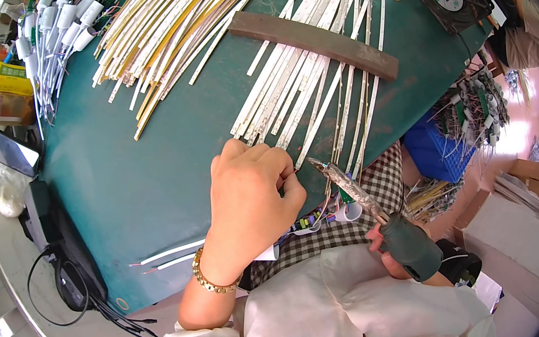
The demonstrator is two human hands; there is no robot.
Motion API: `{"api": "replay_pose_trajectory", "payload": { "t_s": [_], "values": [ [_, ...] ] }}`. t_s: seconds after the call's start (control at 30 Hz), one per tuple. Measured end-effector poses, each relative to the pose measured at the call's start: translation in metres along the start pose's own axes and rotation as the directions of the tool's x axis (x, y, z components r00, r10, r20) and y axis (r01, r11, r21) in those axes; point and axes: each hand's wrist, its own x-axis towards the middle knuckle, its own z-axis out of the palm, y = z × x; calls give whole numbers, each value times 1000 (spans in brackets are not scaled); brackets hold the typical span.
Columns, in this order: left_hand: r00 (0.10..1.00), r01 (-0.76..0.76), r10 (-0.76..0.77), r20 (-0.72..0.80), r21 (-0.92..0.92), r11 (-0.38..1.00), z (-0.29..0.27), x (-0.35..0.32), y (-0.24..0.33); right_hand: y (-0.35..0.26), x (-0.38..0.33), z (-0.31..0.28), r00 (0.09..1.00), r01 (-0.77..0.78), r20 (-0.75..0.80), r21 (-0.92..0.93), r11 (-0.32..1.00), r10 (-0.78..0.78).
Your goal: The person solders wires from light driver components onto the ends of LED strips using a soldering iron.
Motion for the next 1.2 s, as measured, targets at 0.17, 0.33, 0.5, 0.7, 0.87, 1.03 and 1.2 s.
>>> {"api": "replay_pose_trajectory", "payload": {
  "t_s": [0.17, 0.33, 0.5, 0.7, 0.87, 1.03, 1.2],
  "values": [
    [1000, 10, -10, 11, -3, 1000, -2, 0, 1, 0, 3, -3, 999, 20, 34, 54, 998, -21],
    [1000, 10, -10, 3, -4, 1000, -1, 0, 1, -27, 15, -2, 917, -315, -135, 337, 887, 377],
    [1000, 9, -9, 3, -11, 1000, -2, 0, 0, -33, 19, -8, 836, -406, -22, 648, 644, 549],
    [1000, 11, -11, 11, -9, 1000, -2, 1, 0, -25, 18, -10, 974, -166, -87, 362, 917, 210],
    [1000, 11, -11, 17, -9, 1000, -3, 0, 0, -17, 17, -12, 983, -119, -81, 415, 902, 167],
    [997, -1, -2, 82, 35, 999, -8, -1, 3, -18, 16, -3, 959, -143, -145, 497, 856, 244],
    [999, -1, -1, -48, -46, 999, -27, -13, 11, -10, 9, -2, 925, -273, -104, 485, 831, 365]
  ]
}}
